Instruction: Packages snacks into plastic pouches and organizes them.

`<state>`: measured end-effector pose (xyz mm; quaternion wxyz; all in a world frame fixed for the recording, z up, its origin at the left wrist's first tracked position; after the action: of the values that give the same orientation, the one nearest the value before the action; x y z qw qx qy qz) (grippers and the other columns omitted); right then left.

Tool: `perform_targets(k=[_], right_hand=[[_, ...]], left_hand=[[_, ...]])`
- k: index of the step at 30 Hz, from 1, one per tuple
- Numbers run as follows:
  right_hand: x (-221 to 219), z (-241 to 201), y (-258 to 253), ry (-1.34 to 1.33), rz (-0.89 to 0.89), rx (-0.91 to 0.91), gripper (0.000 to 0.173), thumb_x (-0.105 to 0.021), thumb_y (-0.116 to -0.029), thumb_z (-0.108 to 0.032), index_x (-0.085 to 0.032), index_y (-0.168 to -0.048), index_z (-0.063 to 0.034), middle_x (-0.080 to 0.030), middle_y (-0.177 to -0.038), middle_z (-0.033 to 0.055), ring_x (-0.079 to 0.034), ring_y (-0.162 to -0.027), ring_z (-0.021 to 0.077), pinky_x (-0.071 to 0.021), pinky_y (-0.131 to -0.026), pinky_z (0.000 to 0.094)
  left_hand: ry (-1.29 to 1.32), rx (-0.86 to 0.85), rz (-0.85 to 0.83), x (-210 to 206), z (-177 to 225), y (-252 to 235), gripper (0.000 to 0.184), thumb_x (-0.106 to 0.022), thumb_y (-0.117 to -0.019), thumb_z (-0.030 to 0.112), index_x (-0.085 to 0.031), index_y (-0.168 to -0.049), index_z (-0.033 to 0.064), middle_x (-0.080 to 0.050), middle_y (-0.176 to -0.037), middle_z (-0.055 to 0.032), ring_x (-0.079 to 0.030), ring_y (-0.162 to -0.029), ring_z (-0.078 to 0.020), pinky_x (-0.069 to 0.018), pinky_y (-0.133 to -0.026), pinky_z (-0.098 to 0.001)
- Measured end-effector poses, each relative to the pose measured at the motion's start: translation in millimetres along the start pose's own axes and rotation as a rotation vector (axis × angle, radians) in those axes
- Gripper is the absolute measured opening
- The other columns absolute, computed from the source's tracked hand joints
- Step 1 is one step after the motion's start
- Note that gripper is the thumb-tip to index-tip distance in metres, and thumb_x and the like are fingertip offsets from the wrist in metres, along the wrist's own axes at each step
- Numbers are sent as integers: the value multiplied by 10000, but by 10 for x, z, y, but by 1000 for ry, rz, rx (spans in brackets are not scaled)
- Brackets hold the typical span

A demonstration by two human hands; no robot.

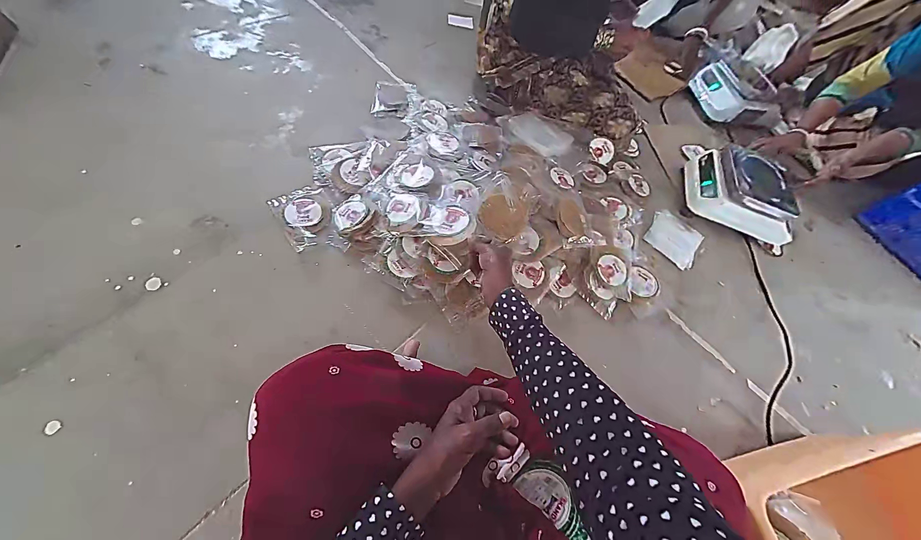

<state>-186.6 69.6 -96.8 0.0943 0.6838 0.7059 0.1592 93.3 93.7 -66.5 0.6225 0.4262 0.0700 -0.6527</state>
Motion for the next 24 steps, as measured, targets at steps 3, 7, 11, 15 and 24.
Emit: perform_targets(k=[3,7,11,15,24], right_hand=[[97,-400,9,422,-95,302,258,-716,-961,-180,-693,-1132,11,-717,-1018,152,-690,-891,225,-564,-851,427],[374,-1132,795,713,-281,851,125,-683,-964,-137,-737,-1020,-39,-751,-996,95,-725,-907,179,-588,-858,391],[901,-1470,2005,763,-421,1225,148,-616,-996,-115,-747,-997,-44,-740,-1037,93,-715,-931,163,-593,-835,343],[1529,-1281,2910,732,-518,1424,167,-584,-1040,-161,-733,-1009,-91,-732,-1186,94,-646,-1227,248,-536,-1040,419],[2735,-1097,3758,321,-314,1093,41,-708,-966,-142,-723,-993,-169,-730,-1134,-3,-683,-1139,182,-597,-972,357]], left_hand=[[-2,-2,8,15,-5,-9,346,-507,-1050,131,-470,-1364,-9,-688,-1090,-148,-723,-863,-242,-624,-761,-388],[68,26,87,7,2,-1,627,-142,-1117,437,-554,-1286,-5,-723,-1003,-141,-736,-822,-260,-631,-698,-415],[395,-24,-187,-38,44,101,1102,32,-883,840,-640,-1255,49,-733,-1127,-183,-737,-982,-327,-624,-778,-466],[601,-1,-540,-233,75,432,821,-519,-874,774,-670,-1260,64,-704,-1124,-136,-719,-910,-219,-606,-691,-324],[403,-14,-13,-142,-337,710,380,-793,-836,178,-641,-1171,80,-733,-1059,-145,-733,-971,-261,-620,-847,-473]])
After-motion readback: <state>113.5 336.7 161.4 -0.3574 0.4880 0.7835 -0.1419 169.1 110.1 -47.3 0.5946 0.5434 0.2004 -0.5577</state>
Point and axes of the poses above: each hand's wrist, its own y-axis away from the middle knuckle, its own x-axis out of the back of the hand, z = x × y, the point moved 6 cm from there along -y, towards the middle knuckle
